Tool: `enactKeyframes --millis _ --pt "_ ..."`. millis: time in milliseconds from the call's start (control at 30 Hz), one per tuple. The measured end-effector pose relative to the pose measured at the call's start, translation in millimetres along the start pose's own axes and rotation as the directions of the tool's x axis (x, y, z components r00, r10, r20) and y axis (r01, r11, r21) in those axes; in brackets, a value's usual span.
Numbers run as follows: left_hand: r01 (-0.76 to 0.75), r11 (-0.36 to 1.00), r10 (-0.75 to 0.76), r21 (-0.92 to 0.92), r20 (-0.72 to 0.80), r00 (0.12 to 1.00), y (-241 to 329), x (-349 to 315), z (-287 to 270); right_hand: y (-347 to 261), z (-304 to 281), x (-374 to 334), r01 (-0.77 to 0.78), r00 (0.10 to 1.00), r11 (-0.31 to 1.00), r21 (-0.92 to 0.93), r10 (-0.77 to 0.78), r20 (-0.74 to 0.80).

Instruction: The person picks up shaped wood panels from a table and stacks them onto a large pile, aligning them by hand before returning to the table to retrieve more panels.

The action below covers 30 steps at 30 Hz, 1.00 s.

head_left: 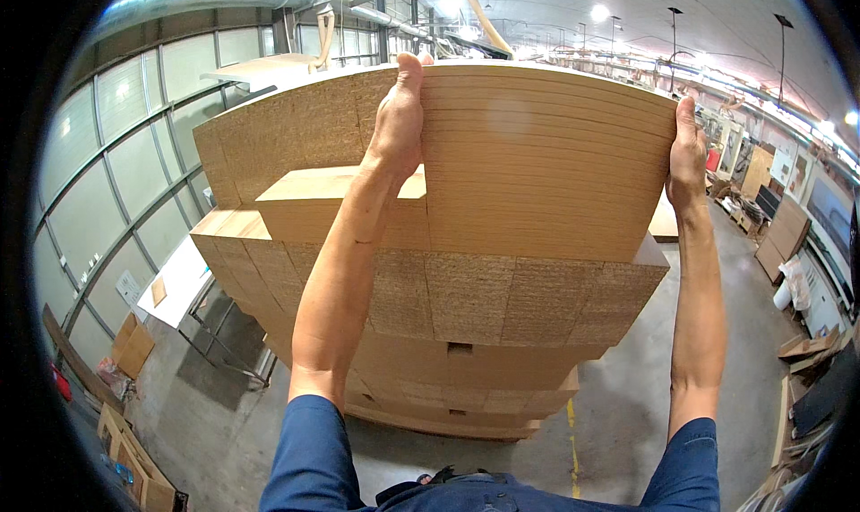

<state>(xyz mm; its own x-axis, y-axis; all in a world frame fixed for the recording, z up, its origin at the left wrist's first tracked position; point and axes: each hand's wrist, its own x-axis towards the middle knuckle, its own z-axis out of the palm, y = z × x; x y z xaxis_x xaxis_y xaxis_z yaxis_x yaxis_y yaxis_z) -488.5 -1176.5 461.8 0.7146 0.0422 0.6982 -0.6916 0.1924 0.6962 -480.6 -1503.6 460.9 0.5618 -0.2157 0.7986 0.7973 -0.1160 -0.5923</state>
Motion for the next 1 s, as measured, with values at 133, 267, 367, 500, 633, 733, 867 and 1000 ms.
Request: enactKeyframes --millis 133,267,367,500,633,733,867,1000 --pt "-0.058 0.998 0.057 0.010 0.032 0.998 -4 2 -8 6 -6 2 0.031 0.999 0.997 -0.075 -0.029 0.033" --pt "-0.052 0.998 0.050 0.031 0.081 0.996 -6 8 -15 -4 -2 0 -0.047 0.999 0.999 -0.011 0.047 0.001" --pt "-0.107 0.982 0.103 0.153 0.031 0.994 -10 10 -2 3 -10 7 0.016 0.998 0.991 -0.130 -0.024 -0.059" --pt "-0.346 0.527 0.472 0.776 0.071 0.879 -2 16 -11 16 4 11 0.051 0.994 0.989 -0.137 -0.062 -0.085" --pt "-0.518 -0.165 0.649 0.839 0.488 0.583 7 5 62 27 -3 18 0.119 0.990 0.976 -0.185 -0.132 -0.059" --pt "-0.590 -0.221 0.578 0.776 0.592 0.562 0 7 90 23 0 16 0.135 0.988 0.973 -0.190 -0.146 -0.045" --pt "-0.595 -0.203 0.533 0.777 0.598 0.599 -13 12 92 8 -1 9 0.145 0.989 0.960 -0.242 -0.149 0.002" --pt "-0.611 -0.252 0.565 0.751 0.626 0.537 -10 12 93 9 -4 7 0.104 0.995 0.971 -0.216 -0.101 0.024"
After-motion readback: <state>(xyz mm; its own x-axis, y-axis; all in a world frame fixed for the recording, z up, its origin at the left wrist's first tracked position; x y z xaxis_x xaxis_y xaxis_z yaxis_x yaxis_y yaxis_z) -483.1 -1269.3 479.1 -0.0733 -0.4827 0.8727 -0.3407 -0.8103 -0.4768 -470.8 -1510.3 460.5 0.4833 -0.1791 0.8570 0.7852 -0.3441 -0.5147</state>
